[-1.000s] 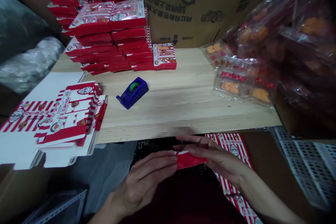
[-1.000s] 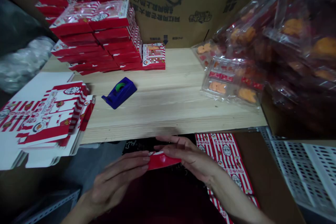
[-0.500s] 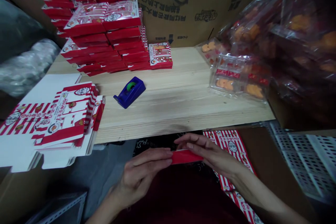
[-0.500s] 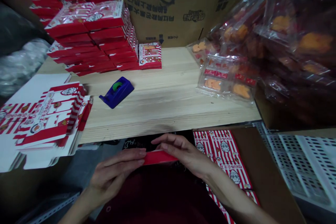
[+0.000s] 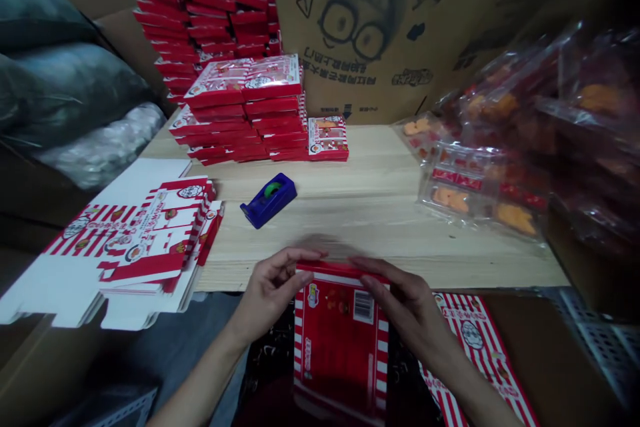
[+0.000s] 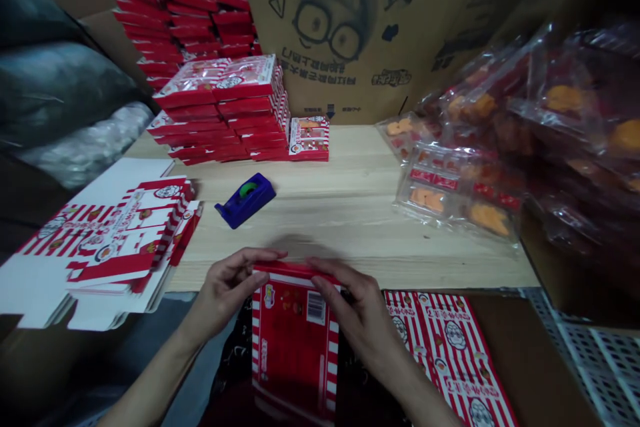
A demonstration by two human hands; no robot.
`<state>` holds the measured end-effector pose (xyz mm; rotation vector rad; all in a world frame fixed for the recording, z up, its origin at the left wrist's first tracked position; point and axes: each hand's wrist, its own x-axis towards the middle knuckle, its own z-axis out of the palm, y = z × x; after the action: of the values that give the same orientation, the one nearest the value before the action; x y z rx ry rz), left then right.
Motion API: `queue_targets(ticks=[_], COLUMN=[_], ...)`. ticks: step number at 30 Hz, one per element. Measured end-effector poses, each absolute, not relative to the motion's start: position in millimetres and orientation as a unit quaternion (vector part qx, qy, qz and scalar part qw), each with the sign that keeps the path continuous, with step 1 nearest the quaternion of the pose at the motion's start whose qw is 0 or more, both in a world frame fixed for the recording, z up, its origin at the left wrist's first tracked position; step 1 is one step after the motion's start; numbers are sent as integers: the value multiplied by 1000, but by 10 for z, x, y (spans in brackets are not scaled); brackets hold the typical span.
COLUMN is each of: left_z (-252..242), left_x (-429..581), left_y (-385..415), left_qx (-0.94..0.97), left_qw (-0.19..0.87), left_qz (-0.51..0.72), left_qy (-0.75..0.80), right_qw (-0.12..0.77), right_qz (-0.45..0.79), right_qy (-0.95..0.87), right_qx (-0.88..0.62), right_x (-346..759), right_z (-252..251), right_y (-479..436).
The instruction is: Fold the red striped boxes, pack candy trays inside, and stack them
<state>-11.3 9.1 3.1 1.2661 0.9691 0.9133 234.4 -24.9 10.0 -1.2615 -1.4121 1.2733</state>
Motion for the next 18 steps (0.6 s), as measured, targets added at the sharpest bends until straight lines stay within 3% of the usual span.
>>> queue_targets(ticks=[4, 12, 15, 18], left_z=[-87, -253, -293, -234], left_x=[-97, -14, -143, -500], left_y=[239, 127, 224, 565], left_qx=[477, 468, 546, 622], left_qw=[688, 697, 618, 398], left_qz=[407, 384, 391, 443], left_qy=[365, 384, 409, 509], right_qw=[404, 402, 398, 392], right_qz=[544, 657, 680, 682], right_qy=[-545, -406, -386, -380], right_qx=[-494, -492, -480, -486], right_x=[2338, 2322, 2334, 2368], right_z=[118, -137, -305, -412], right_y=[-200, -172, -166, -198])
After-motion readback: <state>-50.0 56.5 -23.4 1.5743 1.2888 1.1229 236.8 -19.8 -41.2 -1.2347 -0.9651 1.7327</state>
